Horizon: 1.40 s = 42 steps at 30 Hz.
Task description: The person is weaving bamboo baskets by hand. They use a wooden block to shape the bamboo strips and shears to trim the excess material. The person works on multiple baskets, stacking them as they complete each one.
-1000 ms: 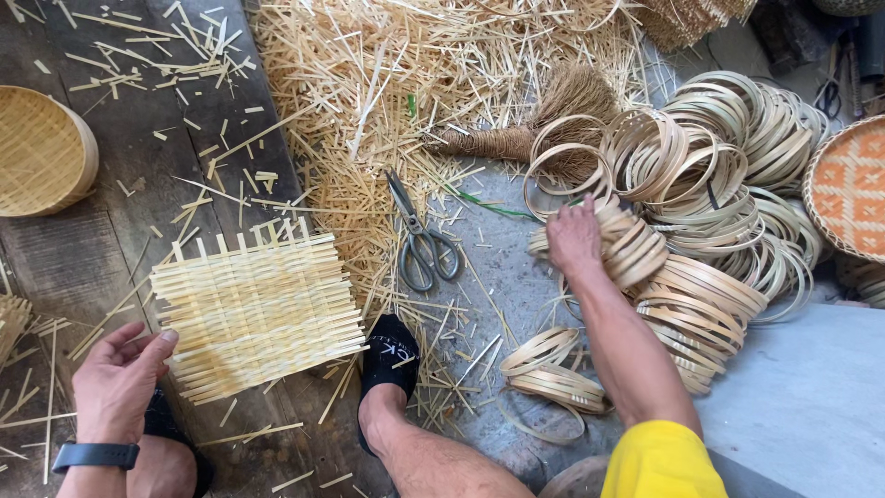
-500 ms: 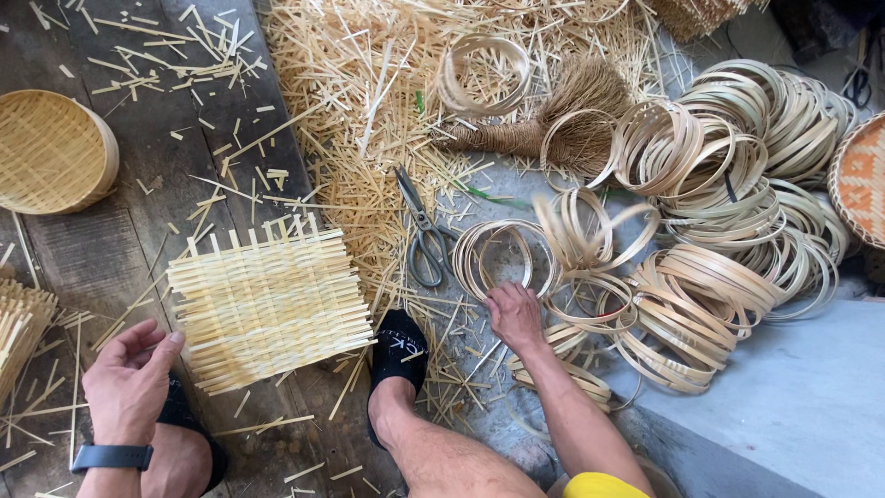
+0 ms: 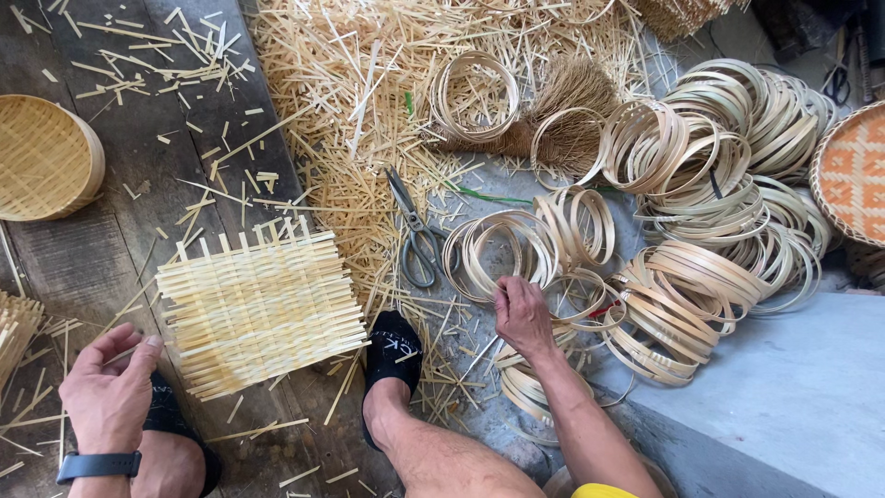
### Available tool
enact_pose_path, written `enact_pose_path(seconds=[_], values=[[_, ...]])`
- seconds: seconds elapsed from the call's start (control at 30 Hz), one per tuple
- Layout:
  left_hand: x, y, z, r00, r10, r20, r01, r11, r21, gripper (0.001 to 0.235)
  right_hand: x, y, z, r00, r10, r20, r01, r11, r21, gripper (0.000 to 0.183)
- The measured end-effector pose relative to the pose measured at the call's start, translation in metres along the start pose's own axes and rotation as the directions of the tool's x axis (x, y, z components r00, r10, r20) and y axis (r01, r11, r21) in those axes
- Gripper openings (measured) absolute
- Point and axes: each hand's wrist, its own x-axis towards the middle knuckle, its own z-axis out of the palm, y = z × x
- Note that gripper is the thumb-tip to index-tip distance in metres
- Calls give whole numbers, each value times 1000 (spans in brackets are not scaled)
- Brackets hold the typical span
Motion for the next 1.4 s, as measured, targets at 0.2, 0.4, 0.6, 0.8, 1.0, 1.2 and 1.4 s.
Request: enact_pose_path(seconds=[0.2,0.4,0.6,0.8,1.0,1.2,1.4], values=[[-3,0,0,999,37,6,-38,999,11,44,7,5,-2,992,-128,-17,128,992,9,54],[-2,-3,-2,1000,27,-6,-27,1000,-10,45,63,13,-8,972,236,3,-236,970,65,27],[-5,-1,8,999,46,6,-46,999,-5,46,112,-4,28,628,735,257,-755,495,430,40],[-4,10,1,998,56,-1,-56,997,-46,44,91,19,40,792,600,-117,-477,726,495,28],[-10,35,2,998,55,5,-55,995,-89,42,30,60,-31,954,284,99,-293,951,99,18],[-25,54,9,990,138,20,-133,978,-159,41,6,34,-91,893,406,193,-424,904,60,33],[-61,116,11,871,487,-67,-486,873,24,29,9,-35,-192,877,456,150,-468,882,55,45]])
